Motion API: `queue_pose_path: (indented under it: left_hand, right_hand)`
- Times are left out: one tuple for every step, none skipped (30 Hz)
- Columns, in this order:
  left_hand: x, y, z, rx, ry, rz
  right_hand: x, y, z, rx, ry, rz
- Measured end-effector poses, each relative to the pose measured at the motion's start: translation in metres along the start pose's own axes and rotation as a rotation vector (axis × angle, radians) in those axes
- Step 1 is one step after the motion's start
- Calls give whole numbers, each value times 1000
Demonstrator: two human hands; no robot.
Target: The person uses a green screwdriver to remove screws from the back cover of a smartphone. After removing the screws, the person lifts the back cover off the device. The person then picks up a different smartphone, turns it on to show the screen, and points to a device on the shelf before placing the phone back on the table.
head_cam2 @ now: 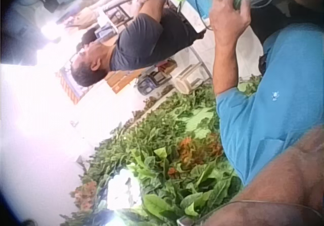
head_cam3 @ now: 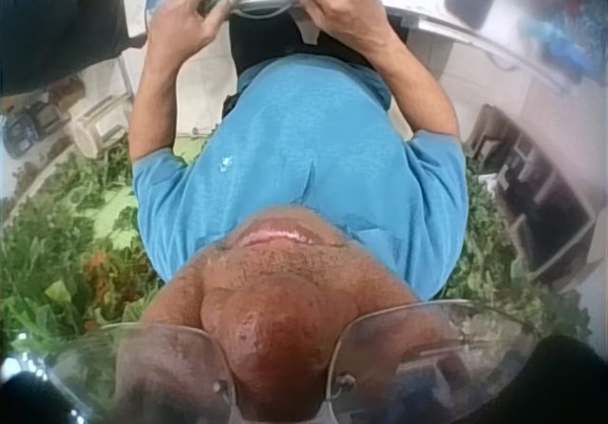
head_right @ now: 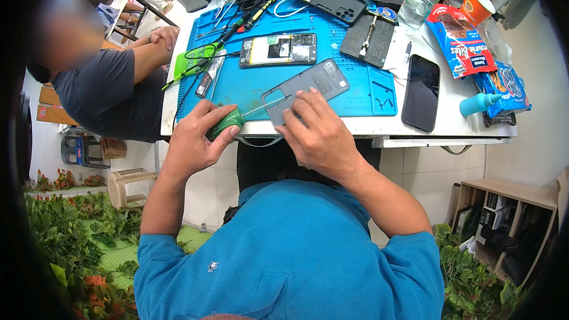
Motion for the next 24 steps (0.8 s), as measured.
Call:
queue_pose_path:
  left_hand:
    - [0,0,1,-7,-4,1]
    - [0,1,1,-14,-8,2]
    - [0,2,2,-20,-11,3]
    - [0,2,3,-13,-13,-1]
    - [1,3,4,-5,-15,-4]
    - [2,3,5,2,-17,-7]
    - [2,4,5,8,-13,-5]
    - [2,4,5,14,-8,-2]
    - [2,5,4,20,-4,1]
    - [2,5,4,13,-5,8]
    - [2,5,5,7,-7,15]
    - [3,6,5,0,-8,21]
    - [2,7,3,-4,-12,15]
    - [2,8,1,-8,-17,9]
    - [2,9,0,-11,-23,3]
    - [2,9,0,-6,-18,8]
    - [3,9,0,-2,-14,13]
    - [3,9,0,2,-8,18]
    - [4,10,0,1,-4,21]
    - [5,10,0,-1,1,24]
    - [5,10,0,-4,5,26]
    - [5,10,0,-5,-3,21]
    - [5,11,0,-7,-12,16]
    - [5,12,0,-7,-22,11]
  right_hand:
    - [0,1,0,1,-6,10]
    - [1,1,1,1,-12,20]
    - [1,2,1,2,-18,30]
    - [1,2,1,1,-21,31]
    - [2,2,1,-1,-23,32]
    - [2,1,1,-2,-26,34]
    - [2,1,1,-2,-26,36]
    - [2,1,1,-2,-26,38]
    - [2,1,1,-2,-26,40]
    - [2,2,1,-2,-26,41]
    - [1,2,2,-1,-26,41]
    - [1,3,2,-2,-26,41]
    - [1,3,2,-3,-22,40]
    - [0,4,2,-4,-19,40]
    - [0,4,2,-4,-16,40]
    - [0,3,2,-5,-15,43]
    - [0,3,1,-5,-15,45]
    - [1,3,1,-5,-13,47]
    - [1,2,2,-8,-17,43]
    - [1,2,2,-11,-21,39]
    - [2,2,2,-14,-25,35]
    - [2,2,2,-17,-29,32]
    - [2,2,2,-20,-34,30]
    - [2,1,2,-22,-40,27]
Point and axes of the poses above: each hand's wrist, its own y-axis away from the middle knuckle, its own x-axis out of the back of the hand, z = x × y, the point moved 7 cm from there along -y, towards the middle knuckle, and after that the axes turned 4 degrees about z, right-handed, at the moved point
